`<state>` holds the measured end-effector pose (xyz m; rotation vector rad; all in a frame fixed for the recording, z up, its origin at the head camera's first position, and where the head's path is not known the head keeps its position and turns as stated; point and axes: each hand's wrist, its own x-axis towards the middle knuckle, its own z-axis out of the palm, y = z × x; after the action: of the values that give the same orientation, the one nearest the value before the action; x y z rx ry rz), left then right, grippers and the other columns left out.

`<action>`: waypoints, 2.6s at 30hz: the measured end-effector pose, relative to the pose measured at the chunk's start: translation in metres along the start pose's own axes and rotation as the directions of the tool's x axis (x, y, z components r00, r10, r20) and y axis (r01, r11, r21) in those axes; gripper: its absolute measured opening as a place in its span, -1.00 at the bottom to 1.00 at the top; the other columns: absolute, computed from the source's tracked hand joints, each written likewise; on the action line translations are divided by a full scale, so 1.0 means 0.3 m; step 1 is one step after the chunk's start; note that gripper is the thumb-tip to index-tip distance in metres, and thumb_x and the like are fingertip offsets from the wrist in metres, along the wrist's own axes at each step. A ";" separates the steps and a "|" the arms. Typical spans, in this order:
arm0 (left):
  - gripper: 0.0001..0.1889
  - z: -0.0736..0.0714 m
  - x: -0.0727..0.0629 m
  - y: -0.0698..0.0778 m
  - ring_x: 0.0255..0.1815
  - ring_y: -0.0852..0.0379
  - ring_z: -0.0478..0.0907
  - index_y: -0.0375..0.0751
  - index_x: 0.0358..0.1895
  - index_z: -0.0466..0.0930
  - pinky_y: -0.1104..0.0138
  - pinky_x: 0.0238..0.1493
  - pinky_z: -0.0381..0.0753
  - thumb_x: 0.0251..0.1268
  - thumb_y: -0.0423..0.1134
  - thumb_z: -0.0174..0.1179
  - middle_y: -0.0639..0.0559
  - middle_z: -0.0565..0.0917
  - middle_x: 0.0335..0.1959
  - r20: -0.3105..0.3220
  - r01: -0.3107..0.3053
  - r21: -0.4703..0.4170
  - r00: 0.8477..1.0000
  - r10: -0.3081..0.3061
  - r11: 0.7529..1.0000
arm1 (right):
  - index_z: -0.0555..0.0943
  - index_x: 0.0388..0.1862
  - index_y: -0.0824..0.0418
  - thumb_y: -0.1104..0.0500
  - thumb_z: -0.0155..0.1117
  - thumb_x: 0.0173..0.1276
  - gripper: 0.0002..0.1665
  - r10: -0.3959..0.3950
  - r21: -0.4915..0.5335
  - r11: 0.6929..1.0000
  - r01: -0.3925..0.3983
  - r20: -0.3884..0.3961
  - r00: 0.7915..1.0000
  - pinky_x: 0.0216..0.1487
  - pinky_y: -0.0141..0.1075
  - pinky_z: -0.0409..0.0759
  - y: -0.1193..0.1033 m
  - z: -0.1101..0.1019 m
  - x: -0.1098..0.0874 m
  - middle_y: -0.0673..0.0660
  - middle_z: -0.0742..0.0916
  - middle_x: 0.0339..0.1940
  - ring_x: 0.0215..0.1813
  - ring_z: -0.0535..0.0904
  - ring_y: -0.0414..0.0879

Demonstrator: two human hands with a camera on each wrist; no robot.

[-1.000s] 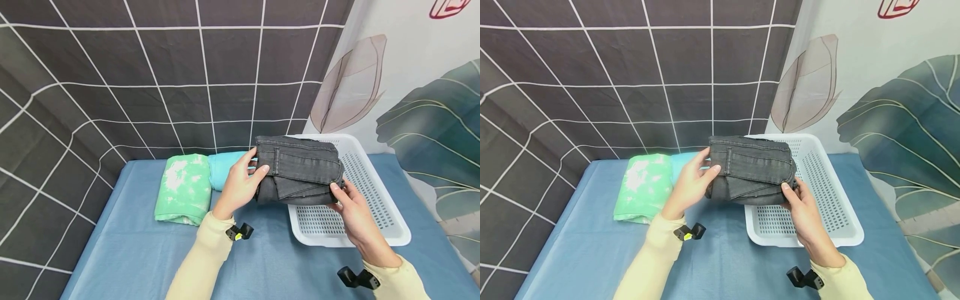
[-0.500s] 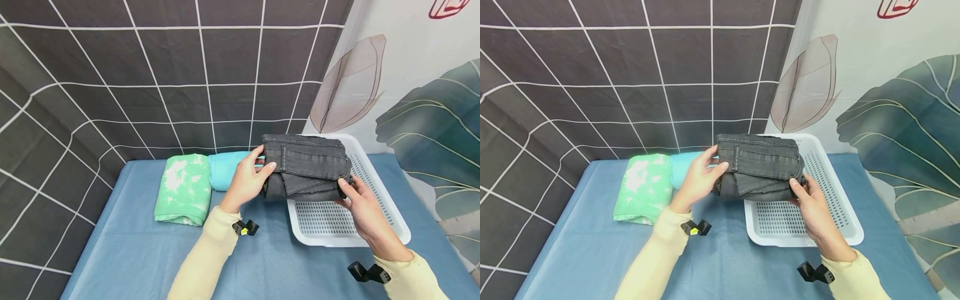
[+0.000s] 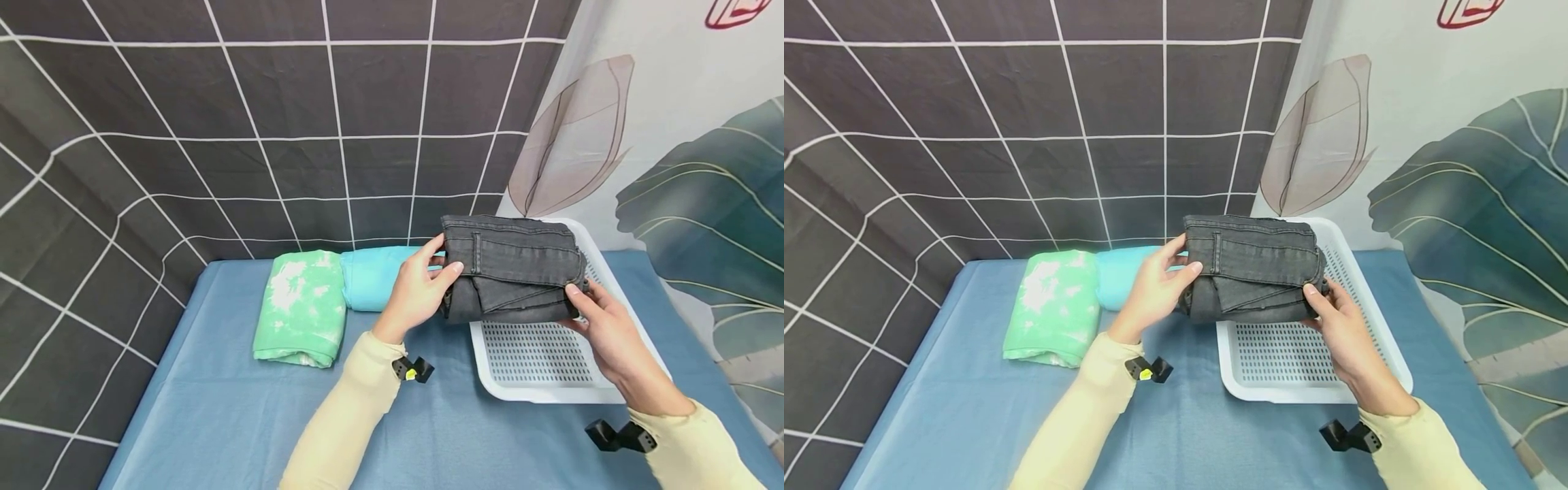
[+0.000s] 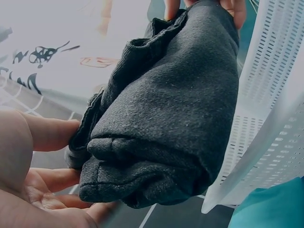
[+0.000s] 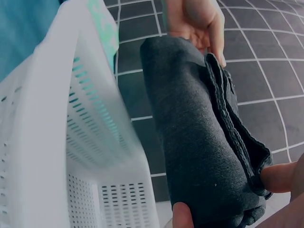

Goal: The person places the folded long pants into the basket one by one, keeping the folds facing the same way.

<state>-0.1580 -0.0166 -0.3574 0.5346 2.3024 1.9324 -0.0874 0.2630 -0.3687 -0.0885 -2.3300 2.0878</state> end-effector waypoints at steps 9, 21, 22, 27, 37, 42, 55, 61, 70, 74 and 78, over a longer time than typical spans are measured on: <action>-0.38 0.026 0.020 -0.002 0.23 -0.08 0.59 -0.15 0.57 0.19 0.25 0.13 0.62 0.53 -0.18 0.14 -0.16 0.40 0.42 -0.015 0.015 0.010 1.000 -0.015 1.000 | 0.10 0.53 0.38 -0.09 -0.02 0.63 -0.24 0.064 -0.112 0.992 -0.065 -0.015 0.998 -0.07 -0.54 0.50 -0.022 -0.020 0.019 -0.16 0.49 0.04 0.05 0.45 -0.40; -0.38 0.060 0.057 -0.007 0.20 -0.05 0.61 -0.12 0.57 0.20 0.30 0.08 0.62 0.51 -0.23 0.14 -0.15 0.45 0.37 -0.023 0.023 -0.002 0.999 -0.023 1.000 | -0.08 0.59 0.48 -0.09 -0.10 0.65 -0.13 0.063 -0.210 0.976 -0.063 -0.007 0.998 -0.11 -0.55 0.48 -0.024 -0.050 0.039 -0.16 0.45 0.07 0.04 0.43 -0.40; -0.37 0.064 0.060 -0.007 0.20 -0.03 0.60 -0.12 0.57 0.20 0.31 0.08 0.62 0.51 -0.23 0.15 -0.15 0.45 0.37 -0.023 0.029 0.001 0.999 -0.028 1.000 | -0.08 0.59 0.48 -0.09 -0.10 0.65 -0.12 0.062 -0.210 0.976 -0.063 -0.008 0.998 -0.11 -0.56 0.48 -0.023 -0.054 0.040 -0.16 0.45 0.07 0.05 0.43 -0.40; -0.37 0.079 0.075 -0.005 0.24 0.00 0.55 -0.13 0.58 0.18 0.32 0.13 0.59 0.52 -0.24 0.13 -0.16 0.42 0.40 -0.013 0.033 0.023 0.999 -0.033 0.999 | -0.13 0.62 0.43 -0.12 -0.10 0.64 -0.09 0.078 -0.223 0.972 -0.078 -0.010 0.997 -0.06 -0.50 0.52 -0.021 -0.072 0.044 -0.17 0.43 0.11 0.16 0.36 -0.36; -0.39 0.107 0.105 -0.014 0.18 -0.02 0.59 -0.15 0.55 0.23 0.33 0.06 0.60 0.51 -0.24 0.14 -0.20 0.50 0.30 -0.012 0.045 0.026 0.999 -0.045 0.999 | -0.12 0.60 0.49 -0.10 -0.21 0.67 -0.14 0.070 -0.307 0.948 -0.083 -0.051 0.996 -0.15 -0.56 0.51 -0.020 -0.082 0.064 0.01 0.45 0.11 -0.01 0.40 -0.46; -0.39 0.120 0.115 -0.013 0.19 0.01 0.59 -0.13 0.56 0.22 0.36 0.04 0.61 0.52 -0.24 0.13 -0.17 0.50 0.33 0.000 0.056 0.035 0.998 -0.056 0.998 | -0.12 0.60 0.48 -0.10 -0.24 0.68 -0.15 0.076 -0.326 0.941 -0.092 -0.063 0.995 -0.15 -0.53 0.52 -0.012 -0.092 0.073 0.10 0.44 0.14 -0.01 0.38 -0.45; -0.40 0.143 0.136 -0.031 0.31 -0.01 0.51 -0.16 0.56 0.20 0.35 0.19 0.53 0.54 -0.23 0.10 -0.15 0.43 0.43 0.003 0.079 0.122 0.997 -0.080 0.989 | -0.13 0.59 0.50 -0.12 -0.22 0.66 -0.12 0.096 -0.312 0.944 -0.109 -0.056 0.994 -0.14 -0.56 0.55 0.003 -0.118 0.092 0.24 0.38 0.25 0.09 0.38 -0.34; -0.40 0.153 0.150 -0.033 0.33 0.02 0.49 -0.15 0.57 0.20 0.33 0.21 0.51 0.55 -0.21 0.11 -0.11 0.40 0.46 -0.001 0.094 0.146 0.996 -0.095 0.985 | -0.15 0.60 0.49 -0.11 -0.28 0.67 -0.14 0.116 -0.351 0.927 -0.134 -0.071 0.991 -0.03 -0.36 0.63 -0.003 -0.125 0.107 0.43 0.27 0.40 0.34 0.35 0.08; -0.40 0.168 0.169 -0.044 0.34 0.01 0.49 -0.16 0.57 0.19 0.34 0.24 0.49 0.55 -0.22 0.11 -0.11 0.37 0.48 0.007 0.115 0.163 0.993 -0.118 0.980 | -0.14 0.57 0.55 -0.09 -0.26 0.68 -0.14 0.110 -0.321 0.940 -0.119 -0.047 0.993 -0.18 -0.56 0.58 -0.002 -0.141 0.123 0.46 0.27 0.36 -0.03 0.39 -0.46; -0.40 0.175 0.176 -0.044 0.34 0.03 0.49 -0.15 0.57 0.19 0.33 0.25 0.49 0.55 -0.21 0.11 -0.08 0.37 0.49 0.004 0.137 0.170 0.990 -0.139 0.976 | -0.14 0.57 0.56 -0.07 -0.29 0.68 -0.16 0.111 -0.336 0.934 -0.122 -0.051 0.993 -0.20 -0.56 0.58 0.000 -0.145 0.129 0.53 0.23 0.42 -0.04 0.36 -0.48; -0.40 0.183 0.182 -0.048 0.34 0.04 0.49 -0.15 0.57 0.19 0.35 0.25 0.48 0.56 -0.21 0.10 -0.09 0.40 0.47 0.005 0.143 0.193 0.989 -0.147 0.971 | -0.13 0.57 0.55 -0.07 -0.30 0.68 -0.17 0.114 -0.340 0.932 -0.129 -0.064 0.991 -0.21 -0.56 0.58 0.003 -0.146 0.139 0.56 0.21 0.44 -0.06 0.37 -0.49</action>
<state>-0.1962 0.0504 -0.3737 0.3853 2.4554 1.6454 -0.1269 0.3085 -0.3660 -0.2851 -2.6989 1.6764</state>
